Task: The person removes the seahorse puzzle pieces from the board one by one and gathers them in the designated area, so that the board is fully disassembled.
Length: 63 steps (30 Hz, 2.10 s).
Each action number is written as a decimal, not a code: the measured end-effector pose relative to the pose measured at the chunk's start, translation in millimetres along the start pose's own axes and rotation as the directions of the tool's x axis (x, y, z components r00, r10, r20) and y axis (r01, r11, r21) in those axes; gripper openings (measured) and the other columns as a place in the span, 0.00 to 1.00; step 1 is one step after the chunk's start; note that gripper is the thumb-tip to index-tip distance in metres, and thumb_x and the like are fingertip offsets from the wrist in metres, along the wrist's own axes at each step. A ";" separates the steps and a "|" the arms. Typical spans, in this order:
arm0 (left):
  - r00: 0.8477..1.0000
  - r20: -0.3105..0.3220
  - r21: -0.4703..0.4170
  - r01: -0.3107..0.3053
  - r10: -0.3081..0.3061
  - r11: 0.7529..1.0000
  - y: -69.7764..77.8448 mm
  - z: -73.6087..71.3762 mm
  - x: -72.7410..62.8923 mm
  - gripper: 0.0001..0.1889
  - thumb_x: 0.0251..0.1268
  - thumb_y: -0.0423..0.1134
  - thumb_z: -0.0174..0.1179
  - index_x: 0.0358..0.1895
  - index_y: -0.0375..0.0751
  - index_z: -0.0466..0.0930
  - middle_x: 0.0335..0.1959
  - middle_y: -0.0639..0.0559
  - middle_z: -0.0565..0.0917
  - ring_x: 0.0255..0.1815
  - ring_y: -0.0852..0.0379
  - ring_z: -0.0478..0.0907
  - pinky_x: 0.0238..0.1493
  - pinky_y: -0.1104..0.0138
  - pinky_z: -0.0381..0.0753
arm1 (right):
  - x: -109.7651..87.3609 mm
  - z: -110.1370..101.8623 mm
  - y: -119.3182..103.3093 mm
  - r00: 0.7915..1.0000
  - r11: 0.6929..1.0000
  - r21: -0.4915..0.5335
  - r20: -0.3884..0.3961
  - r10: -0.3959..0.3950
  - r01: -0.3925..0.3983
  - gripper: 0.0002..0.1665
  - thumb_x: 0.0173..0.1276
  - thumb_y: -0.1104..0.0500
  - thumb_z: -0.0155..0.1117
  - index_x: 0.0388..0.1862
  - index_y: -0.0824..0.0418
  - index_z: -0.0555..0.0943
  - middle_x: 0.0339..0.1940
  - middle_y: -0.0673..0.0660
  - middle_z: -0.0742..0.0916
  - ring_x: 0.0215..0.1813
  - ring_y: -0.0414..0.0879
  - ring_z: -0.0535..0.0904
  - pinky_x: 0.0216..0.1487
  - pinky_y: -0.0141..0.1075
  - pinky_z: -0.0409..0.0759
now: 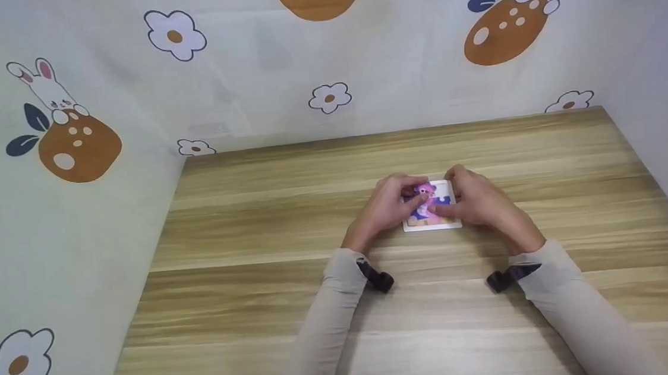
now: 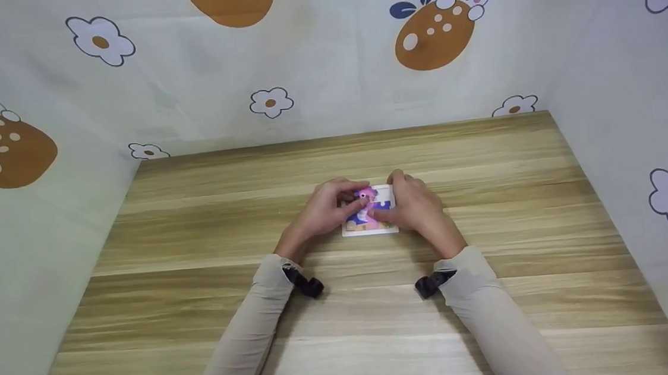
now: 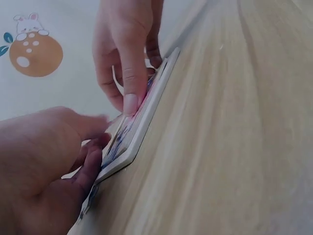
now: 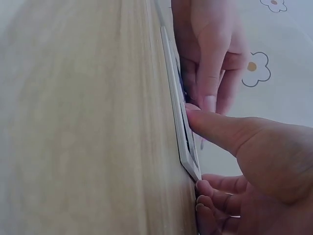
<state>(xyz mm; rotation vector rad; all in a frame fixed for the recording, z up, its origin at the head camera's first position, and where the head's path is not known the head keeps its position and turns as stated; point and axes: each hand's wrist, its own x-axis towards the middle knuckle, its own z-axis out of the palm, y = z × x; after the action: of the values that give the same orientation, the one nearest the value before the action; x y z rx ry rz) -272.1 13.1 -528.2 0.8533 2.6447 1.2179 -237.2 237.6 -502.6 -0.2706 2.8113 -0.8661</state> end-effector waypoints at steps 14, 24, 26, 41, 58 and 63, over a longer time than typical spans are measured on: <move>0.993 -0.119 -0.060 -0.027 0.020 0.998 -0.9 -5.2 -6.7 0.22 0.74 0.43 0.71 0.69 0.50 0.85 0.61 0.51 0.84 0.56 0.60 0.81 0.60 0.72 0.81 | 0.5 0.0 0.9 1.000 0.999 0.029 0.010 0.019 -0.019 0.47 0.68 0.39 0.79 0.72 0.65 0.70 0.42 0.58 0.79 0.44 0.54 0.75 0.39 0.41 0.71; 0.980 -0.182 -0.068 -0.089 0.075 0.994 -3.0 -20.4 -23.0 0.22 0.74 0.39 0.71 0.68 0.51 0.86 0.61 0.52 0.79 0.59 0.58 0.80 0.64 0.67 0.84 | 0.0 1.9 4.3 1.000 1.000 0.018 0.003 -0.003 0.003 0.47 0.68 0.38 0.79 0.71 0.66 0.71 0.43 0.59 0.81 0.45 0.53 0.76 0.40 0.41 0.72; 0.975 -0.199 -0.048 -0.112 0.100 0.993 -4.3 -22.8 -25.8 0.21 0.74 0.40 0.71 0.68 0.50 0.86 0.60 0.52 0.80 0.60 0.58 0.79 0.66 0.66 0.83 | 0.2 2.1 5.2 1.000 1.000 0.019 -0.005 -0.020 0.020 0.47 0.68 0.38 0.79 0.71 0.67 0.71 0.44 0.59 0.82 0.45 0.54 0.77 0.41 0.41 0.72; 0.962 -0.252 0.019 -0.108 0.110 0.994 -22.5 -41.0 -45.4 0.21 0.72 0.40 0.73 0.66 0.51 0.87 0.57 0.52 0.82 0.56 0.57 0.81 0.63 0.67 0.84 | -4.6 -9.1 14.9 0.980 0.980 0.128 0.108 -0.169 0.155 0.64 0.60 0.42 0.87 0.81 0.73 0.63 0.60 0.67 0.82 0.62 0.58 0.80 0.70 0.56 0.77; 0.963 -0.253 0.082 -0.069 0.088 0.994 -42.0 -47.3 -53.8 0.20 0.72 0.36 0.72 0.65 0.48 0.87 0.58 0.49 0.82 0.59 0.54 0.81 0.68 0.64 0.82 | -7.8 -12.1 20.3 0.965 0.966 0.170 0.147 -0.219 0.193 0.68 0.54 0.49 0.91 0.82 0.74 0.61 0.59 0.67 0.78 0.61 0.58 0.76 0.67 0.54 0.77; 0.964 -0.252 0.096 -0.057 0.080 0.994 -49.5 -48.2 -53.9 0.19 0.73 0.35 0.70 0.65 0.48 0.87 0.59 0.49 0.82 0.61 0.54 0.81 0.69 0.63 0.82 | -7.4 -12.9 20.7 0.968 0.972 0.163 0.156 -0.196 0.170 0.67 0.54 0.49 0.91 0.83 0.71 0.62 0.60 0.66 0.78 0.61 0.56 0.74 0.66 0.50 0.75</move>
<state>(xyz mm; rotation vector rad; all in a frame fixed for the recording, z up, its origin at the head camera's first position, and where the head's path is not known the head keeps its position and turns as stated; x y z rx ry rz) -264.4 -73.5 -538.9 0.8601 2.9142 1.3184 -235.5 263.0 -503.0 -0.5615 2.5777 -1.0322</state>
